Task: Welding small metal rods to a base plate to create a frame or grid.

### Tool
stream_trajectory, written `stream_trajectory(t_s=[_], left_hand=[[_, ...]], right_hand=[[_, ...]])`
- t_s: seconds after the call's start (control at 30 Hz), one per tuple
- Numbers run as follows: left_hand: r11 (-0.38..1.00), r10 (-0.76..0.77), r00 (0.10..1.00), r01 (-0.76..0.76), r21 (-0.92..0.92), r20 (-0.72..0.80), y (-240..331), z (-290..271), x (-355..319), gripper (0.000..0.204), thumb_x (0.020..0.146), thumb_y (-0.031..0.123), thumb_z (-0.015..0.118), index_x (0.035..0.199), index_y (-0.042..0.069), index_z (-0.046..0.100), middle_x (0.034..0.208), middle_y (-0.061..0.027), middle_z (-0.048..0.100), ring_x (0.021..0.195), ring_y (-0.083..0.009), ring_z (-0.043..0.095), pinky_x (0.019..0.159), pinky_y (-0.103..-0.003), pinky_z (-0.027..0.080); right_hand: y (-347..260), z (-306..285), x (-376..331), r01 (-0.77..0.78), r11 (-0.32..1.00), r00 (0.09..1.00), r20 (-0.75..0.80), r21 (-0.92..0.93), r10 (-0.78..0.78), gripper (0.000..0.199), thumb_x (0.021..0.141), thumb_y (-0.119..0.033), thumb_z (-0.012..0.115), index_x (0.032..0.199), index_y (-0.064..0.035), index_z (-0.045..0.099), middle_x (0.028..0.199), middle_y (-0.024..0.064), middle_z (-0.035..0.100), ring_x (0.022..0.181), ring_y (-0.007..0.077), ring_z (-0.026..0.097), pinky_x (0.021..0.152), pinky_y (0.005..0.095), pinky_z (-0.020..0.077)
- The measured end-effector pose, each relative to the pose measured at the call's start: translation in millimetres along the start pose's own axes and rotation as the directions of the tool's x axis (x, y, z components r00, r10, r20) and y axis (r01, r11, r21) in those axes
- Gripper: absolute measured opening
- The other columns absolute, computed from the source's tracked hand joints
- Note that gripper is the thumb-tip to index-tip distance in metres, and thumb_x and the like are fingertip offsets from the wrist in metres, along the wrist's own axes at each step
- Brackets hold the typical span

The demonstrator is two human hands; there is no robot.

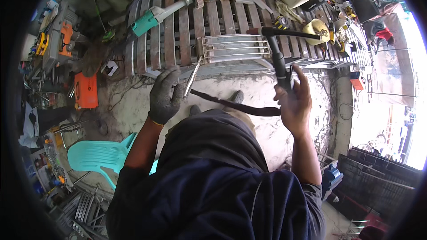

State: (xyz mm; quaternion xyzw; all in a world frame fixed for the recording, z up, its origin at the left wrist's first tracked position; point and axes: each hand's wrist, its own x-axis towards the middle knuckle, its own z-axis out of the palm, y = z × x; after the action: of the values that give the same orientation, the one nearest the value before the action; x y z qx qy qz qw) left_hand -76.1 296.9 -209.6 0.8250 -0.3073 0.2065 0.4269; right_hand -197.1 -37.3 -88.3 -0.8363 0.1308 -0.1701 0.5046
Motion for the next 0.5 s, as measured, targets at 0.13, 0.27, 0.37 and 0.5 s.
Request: stream_trajectory(t_s=[0.13, 0.27, 0.37, 0.5], left_hand=[[0.997, -0.073, 0.983, 0.069, 0.030, 0.167, 6, 2, -13, 0.022, 0.094, 0.015, 0.072, 0.112, 0.002, 0.071, 0.108, -0.0170, 0.073, 0.100, -0.0369, 0.072, 0.090, -0.045, 0.058], [0.995, -0.023, 0.973, 0.044, -0.088, 0.229, 9, 17, -21, 0.019, 0.092, 0.014, 0.073, 0.106, 0.003, 0.073, 0.102, -0.0171, 0.073, 0.093, -0.0360, 0.072, 0.082, -0.045, 0.059], [0.987, -0.069, 0.966, 0.102, -0.124, 0.248, 8, 23, -25, 0.019, 0.091, 0.014, 0.073, 0.107, 0.003, 0.073, 0.101, -0.0167, 0.073, 0.092, -0.0370, 0.072, 0.080, -0.045, 0.059], [0.977, -0.187, 0.944, 0.208, -0.051, 0.274, 7, 27, -12, 0.017, 0.092, 0.015, 0.072, 0.105, 0.004, 0.072, 0.101, -0.0170, 0.073, 0.093, -0.0377, 0.071, 0.080, -0.045, 0.059]], right_hand=[[-9, 3, 5, 0.018, 0.957, 1.000, -0.011, -0.290, -0.022, 0.071, 0.095, 0.003, 0.062, 0.161, -0.0117, 0.039, 0.089, 0.0052, 0.062, 0.068, 0.0106, 0.052, 0.064, 0.0271, 0.0473], [-6, -2, 9, 0.034, 0.946, 0.994, -0.091, -0.323, -0.067, 0.063, 0.098, 0.004, 0.060, 0.158, -0.0062, 0.042, 0.091, 0.0031, 0.063, 0.063, 0.0074, 0.049, 0.058, 0.0257, 0.0447], [2, -6, 20, 0.104, 0.963, 0.986, -0.105, -0.248, -0.133, 0.062, 0.103, -0.004, 0.059, 0.161, -0.0107, 0.037, 0.084, -0.0006, 0.062, 0.059, 0.0016, 0.045, 0.052, 0.0204, 0.0387], [-4, -9, 43, 0.123, 0.985, 0.982, -0.126, -0.120, -0.138, 0.060, 0.104, -0.005, 0.058, 0.160, -0.0035, 0.036, 0.084, 0.0006, 0.061, 0.059, 0.0035, 0.046, 0.052, 0.0215, 0.0380]])
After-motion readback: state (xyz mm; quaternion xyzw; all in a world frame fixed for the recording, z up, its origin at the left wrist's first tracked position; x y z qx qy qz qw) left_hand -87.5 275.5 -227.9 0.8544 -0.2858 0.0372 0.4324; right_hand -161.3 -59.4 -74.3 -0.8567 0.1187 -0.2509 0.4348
